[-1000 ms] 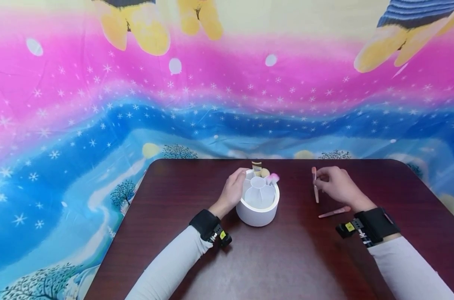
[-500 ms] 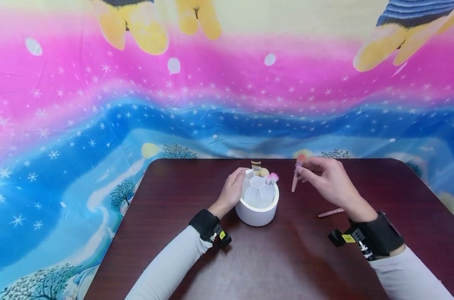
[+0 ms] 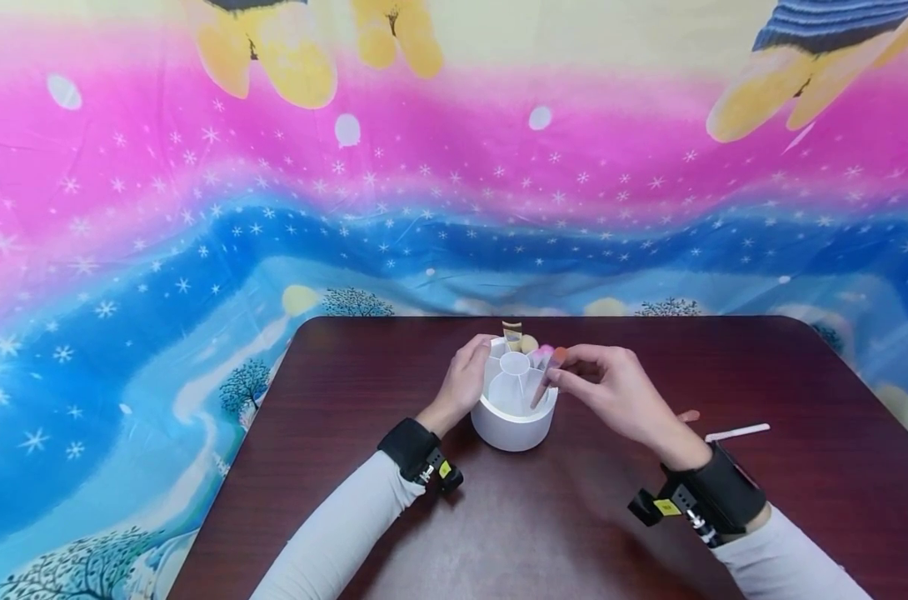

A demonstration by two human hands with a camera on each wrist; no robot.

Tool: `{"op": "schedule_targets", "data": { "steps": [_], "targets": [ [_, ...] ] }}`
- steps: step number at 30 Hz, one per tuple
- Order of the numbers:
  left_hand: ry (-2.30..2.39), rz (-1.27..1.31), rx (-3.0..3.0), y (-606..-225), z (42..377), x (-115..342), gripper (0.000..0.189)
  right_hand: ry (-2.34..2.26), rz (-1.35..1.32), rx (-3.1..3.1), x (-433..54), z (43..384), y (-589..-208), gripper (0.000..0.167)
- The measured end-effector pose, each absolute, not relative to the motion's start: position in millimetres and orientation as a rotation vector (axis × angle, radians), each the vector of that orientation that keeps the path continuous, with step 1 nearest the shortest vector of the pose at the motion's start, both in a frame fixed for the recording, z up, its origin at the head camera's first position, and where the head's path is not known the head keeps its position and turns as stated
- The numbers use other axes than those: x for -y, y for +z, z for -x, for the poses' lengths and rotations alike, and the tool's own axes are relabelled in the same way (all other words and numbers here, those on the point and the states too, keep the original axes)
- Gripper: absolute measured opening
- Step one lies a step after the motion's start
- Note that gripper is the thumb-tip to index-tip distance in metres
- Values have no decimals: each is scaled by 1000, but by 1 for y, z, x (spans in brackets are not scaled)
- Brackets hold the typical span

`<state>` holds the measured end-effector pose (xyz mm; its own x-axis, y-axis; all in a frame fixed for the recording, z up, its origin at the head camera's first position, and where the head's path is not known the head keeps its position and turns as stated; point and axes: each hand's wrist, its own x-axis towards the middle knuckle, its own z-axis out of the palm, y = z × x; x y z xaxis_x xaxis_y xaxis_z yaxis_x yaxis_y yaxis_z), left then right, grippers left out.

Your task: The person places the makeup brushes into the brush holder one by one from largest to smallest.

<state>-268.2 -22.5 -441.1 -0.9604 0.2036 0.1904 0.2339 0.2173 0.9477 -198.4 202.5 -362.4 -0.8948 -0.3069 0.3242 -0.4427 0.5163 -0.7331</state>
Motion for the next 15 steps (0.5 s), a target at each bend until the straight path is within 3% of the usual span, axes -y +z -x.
{"op": "schedule_targets", "data": {
  "steps": [8, 15],
  "targets": [
    [-1900, 438, 2423, -441, 268, 23, 43, 1349, -631, 2664, -202, 200, -371, 13],
    [-1901, 454, 2429, -440, 268, 23, 44, 1193, -539, 2665, -230, 205, -368, 12]
  ]
}}
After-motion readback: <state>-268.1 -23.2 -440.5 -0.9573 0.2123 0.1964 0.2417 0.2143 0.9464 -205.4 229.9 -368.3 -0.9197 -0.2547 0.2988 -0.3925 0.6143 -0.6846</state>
